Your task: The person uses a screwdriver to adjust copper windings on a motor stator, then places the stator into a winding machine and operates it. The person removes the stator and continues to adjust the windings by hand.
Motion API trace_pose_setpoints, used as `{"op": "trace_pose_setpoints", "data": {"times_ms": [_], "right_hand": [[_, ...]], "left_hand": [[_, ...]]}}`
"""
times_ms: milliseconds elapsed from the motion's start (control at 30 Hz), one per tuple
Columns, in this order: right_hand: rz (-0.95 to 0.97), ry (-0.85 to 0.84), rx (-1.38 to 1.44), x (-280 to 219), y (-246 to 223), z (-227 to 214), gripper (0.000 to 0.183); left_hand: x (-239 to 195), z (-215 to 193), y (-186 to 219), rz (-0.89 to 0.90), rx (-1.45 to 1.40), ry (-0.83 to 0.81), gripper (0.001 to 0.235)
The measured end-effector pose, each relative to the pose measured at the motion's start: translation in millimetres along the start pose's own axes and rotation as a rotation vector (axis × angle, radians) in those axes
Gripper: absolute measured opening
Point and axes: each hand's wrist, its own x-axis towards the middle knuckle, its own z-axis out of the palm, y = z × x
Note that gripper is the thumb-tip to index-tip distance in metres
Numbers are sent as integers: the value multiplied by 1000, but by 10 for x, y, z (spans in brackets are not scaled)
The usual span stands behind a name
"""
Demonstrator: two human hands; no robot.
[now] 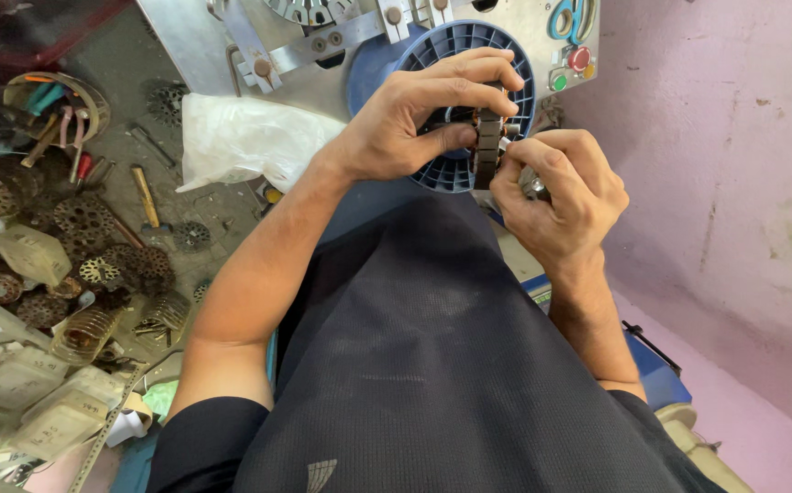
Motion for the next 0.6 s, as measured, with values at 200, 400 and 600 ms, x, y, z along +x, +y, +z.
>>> {"op": "trace_pose_setpoints", "data": {"times_ms": [200, 400, 600], "right_hand": [[62, -111, -16, 107, -99, -72, 24], [203, -298, 70, 377, -40, -234, 14], [137, -343, 2, 409, -142, -250, 13]], "left_hand": [[-13, 54, 40, -19, 21, 36, 42], [3, 55, 50, -3, 31, 50, 41], [-4, 88, 65, -8, 29, 76, 41]]}}
